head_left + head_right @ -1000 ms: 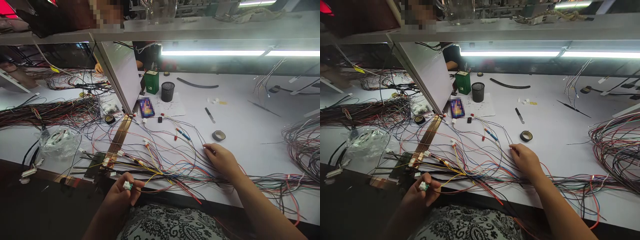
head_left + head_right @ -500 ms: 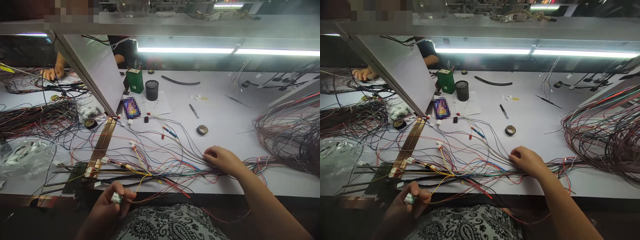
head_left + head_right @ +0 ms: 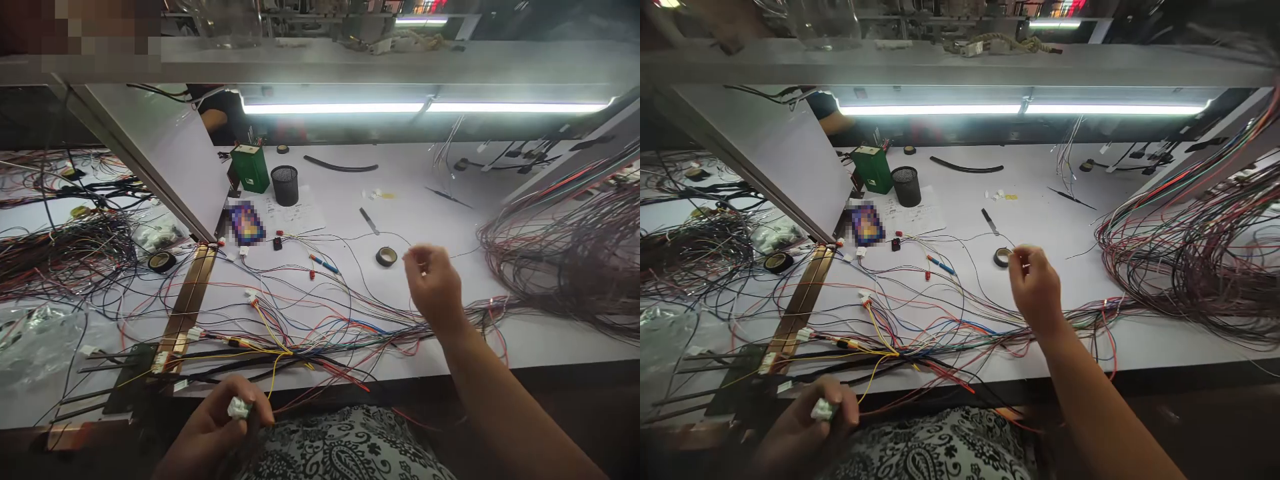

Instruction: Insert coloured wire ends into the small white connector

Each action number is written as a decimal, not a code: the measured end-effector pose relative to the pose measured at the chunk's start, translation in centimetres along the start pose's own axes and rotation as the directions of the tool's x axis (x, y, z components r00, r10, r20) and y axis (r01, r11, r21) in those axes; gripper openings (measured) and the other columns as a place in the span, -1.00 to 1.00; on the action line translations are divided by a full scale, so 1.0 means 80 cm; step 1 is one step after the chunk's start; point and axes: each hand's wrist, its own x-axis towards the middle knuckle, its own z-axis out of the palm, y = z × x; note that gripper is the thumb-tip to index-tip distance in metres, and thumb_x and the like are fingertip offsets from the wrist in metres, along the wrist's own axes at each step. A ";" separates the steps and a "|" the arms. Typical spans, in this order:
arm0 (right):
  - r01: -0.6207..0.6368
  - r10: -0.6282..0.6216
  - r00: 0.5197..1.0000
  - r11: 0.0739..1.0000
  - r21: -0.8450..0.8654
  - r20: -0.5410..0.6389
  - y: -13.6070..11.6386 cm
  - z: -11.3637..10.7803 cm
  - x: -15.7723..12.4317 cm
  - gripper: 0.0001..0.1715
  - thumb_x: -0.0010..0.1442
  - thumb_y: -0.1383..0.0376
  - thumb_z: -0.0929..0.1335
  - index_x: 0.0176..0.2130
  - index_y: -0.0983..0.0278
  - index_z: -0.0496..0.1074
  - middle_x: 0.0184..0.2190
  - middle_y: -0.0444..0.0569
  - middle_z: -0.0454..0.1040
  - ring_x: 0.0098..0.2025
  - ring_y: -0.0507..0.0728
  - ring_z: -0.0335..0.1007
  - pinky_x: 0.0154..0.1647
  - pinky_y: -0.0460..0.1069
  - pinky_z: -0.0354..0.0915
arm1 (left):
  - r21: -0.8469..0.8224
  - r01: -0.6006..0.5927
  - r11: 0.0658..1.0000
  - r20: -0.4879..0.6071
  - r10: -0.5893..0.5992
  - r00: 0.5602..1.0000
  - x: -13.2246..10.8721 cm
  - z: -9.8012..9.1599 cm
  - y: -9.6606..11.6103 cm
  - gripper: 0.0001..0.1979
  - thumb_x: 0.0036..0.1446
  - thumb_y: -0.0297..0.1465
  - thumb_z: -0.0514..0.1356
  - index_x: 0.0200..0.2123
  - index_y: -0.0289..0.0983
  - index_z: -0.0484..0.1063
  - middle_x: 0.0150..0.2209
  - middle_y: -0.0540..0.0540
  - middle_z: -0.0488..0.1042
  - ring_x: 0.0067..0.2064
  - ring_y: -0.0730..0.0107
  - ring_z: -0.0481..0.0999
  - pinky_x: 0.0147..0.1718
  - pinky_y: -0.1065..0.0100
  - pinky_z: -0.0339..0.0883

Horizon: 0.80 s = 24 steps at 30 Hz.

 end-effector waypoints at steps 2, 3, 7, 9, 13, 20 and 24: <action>0.372 -0.378 0.920 0.926 0.069 0.108 -0.029 0.010 -0.011 -0.81 0.24 0.38 0.23 -0.15 0.20 0.36 -0.11 0.04 0.45 -0.10 0.13 0.38 -0.07 0.08 0.33 | 0.052 -0.052 0.997 0.049 0.050 0.998 0.007 0.008 0.003 -0.74 -0.11 -0.27 0.39 -0.39 -0.22 0.40 -0.51 -0.01 0.37 -0.49 0.50 0.22 -0.48 0.46 0.08; 0.529 -0.548 0.810 0.836 0.143 0.208 -0.042 0.017 -0.018 -0.76 0.23 0.43 0.23 -0.15 0.18 0.38 -0.02 0.03 0.41 0.01 0.15 0.32 0.05 0.12 0.27 | 0.091 -0.067 0.994 0.053 0.062 0.997 0.010 0.012 0.004 -0.73 -0.11 -0.26 0.38 -0.39 -0.23 0.40 -0.53 0.01 0.32 -0.51 0.51 0.17 -0.51 0.46 0.04; 0.705 -0.831 0.438 0.554 0.443 0.343 -0.083 0.041 -0.050 -0.75 0.22 0.46 0.24 -0.13 0.22 0.39 -0.09 -0.06 0.47 0.04 0.07 0.27 0.08 0.05 0.27 | 0.300 -0.039 0.953 -0.087 0.068 0.994 0.023 0.027 0.008 -0.67 -0.11 -0.26 0.38 -0.27 -0.23 0.43 -0.53 0.05 0.25 -0.54 0.56 0.08 -0.58 0.49 -0.07; 0.674 -0.846 0.394 0.531 0.513 0.358 -0.096 0.047 -0.064 -0.78 0.22 0.44 0.24 -0.14 0.26 0.39 -0.17 -0.09 0.48 -0.03 0.05 0.29 0.01 -0.01 0.30 | 0.309 -0.022 0.951 -0.171 0.079 0.982 0.030 0.036 0.009 -0.58 -0.06 -0.26 0.35 -0.10 -0.18 0.41 -0.53 0.08 0.23 -0.56 0.58 0.06 -0.60 0.51 -0.10; 0.642 -0.873 0.245 0.472 0.604 0.422 -0.106 0.049 -0.087 -0.81 0.22 0.41 0.22 -0.28 0.26 0.41 -0.31 -0.11 0.49 -0.18 0.04 0.33 -0.11 -0.04 0.32 | 0.113 -0.013 0.994 -0.200 0.035 0.979 0.044 0.044 0.008 -0.61 -0.04 -0.23 0.34 -0.12 -0.21 0.45 -0.59 0.12 0.09 -0.59 0.61 -0.01 -0.62 0.53 -0.10; 0.387 -0.738 0.539 0.646 0.658 0.407 -0.124 0.044 -0.081 -0.70 0.10 0.50 0.25 -0.22 0.18 0.39 -0.33 -0.15 0.53 0.13 0.15 0.23 0.23 0.29 -0.01 | 0.597 -0.109 0.795 -0.027 0.155 0.988 0.040 0.043 0.019 -0.71 0.11 -0.18 0.19 -0.48 -0.28 0.42 -0.63 0.04 0.22 -0.57 0.51 0.13 -0.58 0.44 -0.01; 0.032 -0.523 0.587 0.777 0.629 0.617 -0.175 0.050 -0.072 -0.60 0.23 0.35 0.26 0.06 0.13 0.26 -0.09 -0.04 0.48 -0.06 0.11 0.41 -0.12 0.06 0.38 | 0.558 -0.153 0.816 -0.029 0.203 0.979 0.040 0.050 0.015 -0.80 -0.01 -0.29 0.29 -0.54 -0.28 0.45 -0.55 -0.01 0.37 -0.44 0.38 0.29 -0.38 0.33 0.17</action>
